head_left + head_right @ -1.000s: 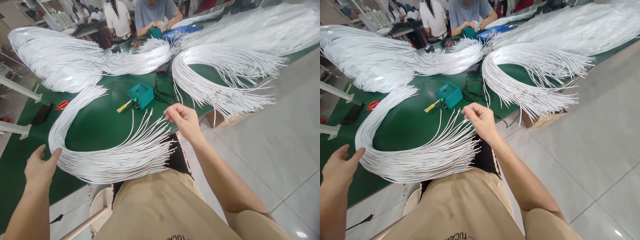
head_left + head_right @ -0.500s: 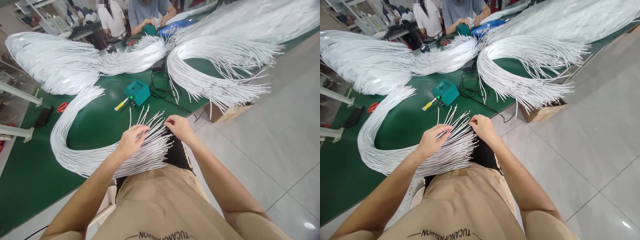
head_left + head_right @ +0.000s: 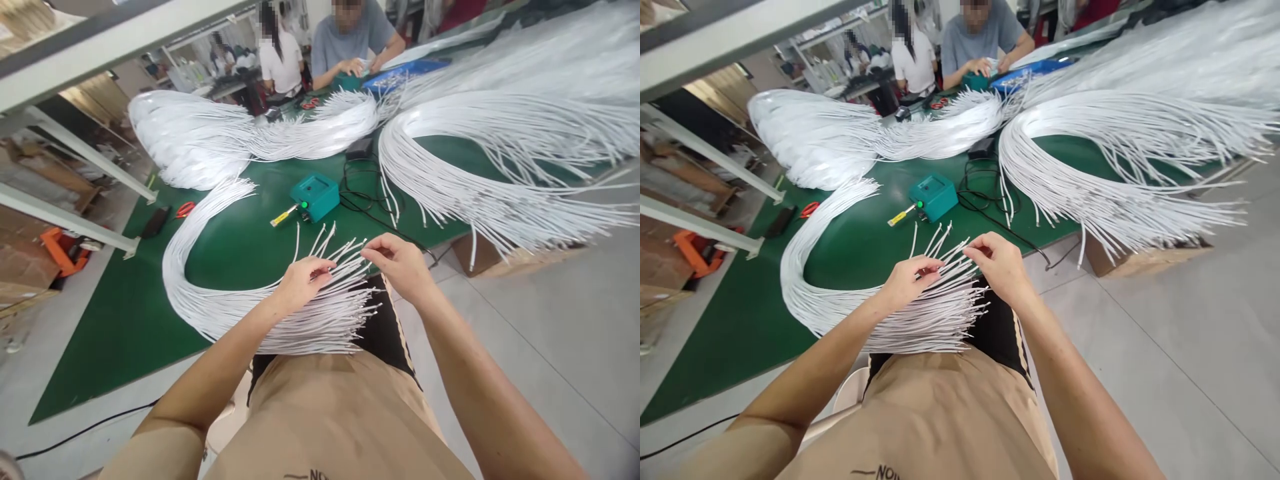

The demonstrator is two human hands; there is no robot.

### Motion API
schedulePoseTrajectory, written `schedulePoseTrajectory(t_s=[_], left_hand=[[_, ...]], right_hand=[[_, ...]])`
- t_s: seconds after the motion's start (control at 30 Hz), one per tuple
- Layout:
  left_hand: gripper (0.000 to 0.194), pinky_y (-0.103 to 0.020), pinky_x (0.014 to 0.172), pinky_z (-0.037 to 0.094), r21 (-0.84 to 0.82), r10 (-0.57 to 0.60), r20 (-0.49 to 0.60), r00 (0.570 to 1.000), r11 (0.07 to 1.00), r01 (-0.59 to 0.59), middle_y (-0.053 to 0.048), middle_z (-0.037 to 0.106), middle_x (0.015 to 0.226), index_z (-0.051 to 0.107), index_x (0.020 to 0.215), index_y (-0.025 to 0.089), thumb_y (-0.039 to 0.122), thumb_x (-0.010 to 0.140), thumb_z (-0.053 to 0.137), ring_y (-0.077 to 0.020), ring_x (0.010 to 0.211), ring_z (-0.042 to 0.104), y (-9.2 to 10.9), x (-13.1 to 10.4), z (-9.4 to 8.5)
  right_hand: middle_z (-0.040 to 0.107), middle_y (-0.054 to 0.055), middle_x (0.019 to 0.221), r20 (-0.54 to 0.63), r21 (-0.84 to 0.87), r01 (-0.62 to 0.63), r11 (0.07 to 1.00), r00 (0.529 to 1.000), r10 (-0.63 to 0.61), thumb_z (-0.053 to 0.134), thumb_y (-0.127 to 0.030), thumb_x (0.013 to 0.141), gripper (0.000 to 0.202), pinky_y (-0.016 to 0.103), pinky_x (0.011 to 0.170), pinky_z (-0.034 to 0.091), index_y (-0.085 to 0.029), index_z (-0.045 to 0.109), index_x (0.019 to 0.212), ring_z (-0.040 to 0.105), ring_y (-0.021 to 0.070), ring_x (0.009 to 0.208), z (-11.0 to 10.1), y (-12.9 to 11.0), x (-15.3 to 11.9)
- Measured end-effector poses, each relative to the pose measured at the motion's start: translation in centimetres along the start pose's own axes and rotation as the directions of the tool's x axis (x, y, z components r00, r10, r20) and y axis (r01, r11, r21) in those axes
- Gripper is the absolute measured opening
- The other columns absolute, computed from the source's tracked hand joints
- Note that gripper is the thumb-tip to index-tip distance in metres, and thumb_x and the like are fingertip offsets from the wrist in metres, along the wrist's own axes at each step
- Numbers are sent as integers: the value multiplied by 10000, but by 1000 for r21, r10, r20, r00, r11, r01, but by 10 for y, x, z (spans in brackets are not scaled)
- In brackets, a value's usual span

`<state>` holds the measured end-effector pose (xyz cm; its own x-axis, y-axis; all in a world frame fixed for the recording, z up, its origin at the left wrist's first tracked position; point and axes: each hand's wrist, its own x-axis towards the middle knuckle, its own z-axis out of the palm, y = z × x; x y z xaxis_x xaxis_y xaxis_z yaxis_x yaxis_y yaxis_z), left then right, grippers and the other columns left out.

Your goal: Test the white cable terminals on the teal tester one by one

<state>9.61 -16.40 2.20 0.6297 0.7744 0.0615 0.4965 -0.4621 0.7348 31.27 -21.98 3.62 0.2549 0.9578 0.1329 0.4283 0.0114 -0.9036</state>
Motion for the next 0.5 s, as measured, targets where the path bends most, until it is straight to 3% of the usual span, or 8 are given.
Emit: schedulePoseTrajectory(t_s=[0.07, 0.17, 0.27, 0.37, 0.5], left_hand=[[220, -289, 783, 511, -72, -13, -16, 1000, 997, 12, -50, 676, 897, 695, 1007, 196, 258, 827, 586, -148, 799, 615, 9, -2, -10], [282, -284, 800, 505, -225, -23, -46, 999, 974, 12, -39, 666, 897, 654, 1096, 195, 270, 829, 603, -134, 797, 602, 21, -2, -25], [407, -286, 834, 509, -450, -18, -129, 991, 892, -43, -36, 654, 926, 575, 1193, 192, 258, 799, 653, -135, 856, 617, 27, 5, -40], [444, -303, 844, 520, -571, -59, -217, 974, 817, -77, -8, 653, 834, 559, 1170, 186, 232, 755, 707, -132, 809, 641, 22, 15, -58], [461, -279, 750, 528, -607, -108, -270, 957, 790, -82, 7, 655, 781, 529, 1189, 182, 227, 764, 701, -129, 731, 663, 2, 21, -81]], right_hand=[[660, 18, 753, 9, 59, 35, 998, 999, -36, 653, -357, 760, 162, 306, 666, 423, -199, 664, 727, 564, 157, 685, -1, -15, 6], [654, 15, 727, 33, 126, 109, 986, 993, -114, 677, -340, 741, 155, 295, 645, 427, -195, 662, 690, 550, 144, 657, 4, -45, 18], [652, 9, 692, 120, 191, 141, 971, 979, -166, 687, -315, 729, 146, 281, 633, 432, -187, 657, 666, 550, 133, 640, 20, -75, 35], [642, 0, 657, 250, 268, 117, 956, 950, -186, 682, -309, 733, 152, 262, 621, 440, -177, 656, 664, 557, 125, 632, 41, -95, 55], [656, 25, 739, 308, 349, 33, 936, 940, -148, 564, -372, 844, 260, 247, 628, 459, -166, 699, 762, 544, 104, 632, 65, -102, 87]])
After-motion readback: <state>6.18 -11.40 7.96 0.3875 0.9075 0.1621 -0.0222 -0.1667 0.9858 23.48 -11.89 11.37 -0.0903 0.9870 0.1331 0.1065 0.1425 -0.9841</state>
